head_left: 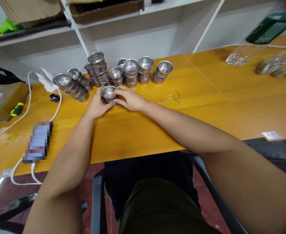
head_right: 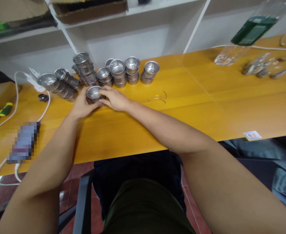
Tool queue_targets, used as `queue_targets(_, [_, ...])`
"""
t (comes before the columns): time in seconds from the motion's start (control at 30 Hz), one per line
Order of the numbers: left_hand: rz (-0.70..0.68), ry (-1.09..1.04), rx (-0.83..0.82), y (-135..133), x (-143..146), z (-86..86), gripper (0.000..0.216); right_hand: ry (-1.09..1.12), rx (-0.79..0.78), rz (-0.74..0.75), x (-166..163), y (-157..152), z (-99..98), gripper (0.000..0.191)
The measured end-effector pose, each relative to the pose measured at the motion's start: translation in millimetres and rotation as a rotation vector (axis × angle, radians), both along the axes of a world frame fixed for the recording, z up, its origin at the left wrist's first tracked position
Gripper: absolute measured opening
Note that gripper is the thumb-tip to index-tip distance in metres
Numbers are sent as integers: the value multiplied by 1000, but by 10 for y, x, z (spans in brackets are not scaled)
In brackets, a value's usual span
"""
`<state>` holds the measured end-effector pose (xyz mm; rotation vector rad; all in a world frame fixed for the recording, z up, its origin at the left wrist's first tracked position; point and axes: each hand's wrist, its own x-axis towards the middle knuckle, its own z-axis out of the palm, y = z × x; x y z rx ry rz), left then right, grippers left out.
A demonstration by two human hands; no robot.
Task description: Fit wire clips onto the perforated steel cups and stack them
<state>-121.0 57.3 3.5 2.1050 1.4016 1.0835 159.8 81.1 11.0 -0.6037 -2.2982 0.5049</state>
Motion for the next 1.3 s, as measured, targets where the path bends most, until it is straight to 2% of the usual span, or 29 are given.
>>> queue_targets(0.1, [-19, -27, -31, -8, 4, -10, 115, -11, -3, -2, -9, -6, -33, 24])
queue_targets(0.17, [-39, -46, -39, -7, -3, -13, 119, -21, 1, 5, 2, -31, -4, 34])
queue_targets(0.27, [-20, -19, -20, -18, -33, 15, 118, 5, 47, -37, 118, -61, 201, 47])
queue_targets(0.4, [42, 39, -10, -59, -78, 59, 121, 114, 88, -280, 605, 33, 667, 44])
queue_targets(0.5, [46, 53, 3, -96, -74, 78, 135, 259, 118, -498, 1196, 223, 824, 37])
queue_targets(0.6, [48, 51, 93, -150, -12, 140, 146, 270, 149, -644, 1771, 433, 627, 36])
queue_targets(0.73, [64, 39, 286, -282, 173, 311, 129, 161, 100, -727, 2162, 639, 93, 38])
queue_targets(0.83, [54, 51, 345, -395, 342, 417, 110, 127, 63, -716, 2203, 780, -181, 37])
queue_targets(0.9, [42, 68, 348, -445, 422, 443, 102, 150, 51, -681, 2206, 880, -248, 46])
queue_targets(0.97, [37, 79, 365, -470, 460, 442, 97, 237, 63, -660, 2220, 948, -228, 59])
queue_targets(1.03, [41, 83, 389, -483, 468, 433, 93, 368, 98, -629, 2230, 928, -123, 62])
queue_targets(1.13, [47, 90, 403, -521, 502, 435, 89, 491, 144, -507, 2154, 668, 169, 40])
queue_targets(1.2, [22, 92, 395, -561, 579, 441, 92, 463, 155, -449, 1989, 376, 389, 32])
queue_targets(1.3, [-26, 85, 325, -610, 759, 426, 108, 357, 195, -395, 1578, -76, 592, 48])
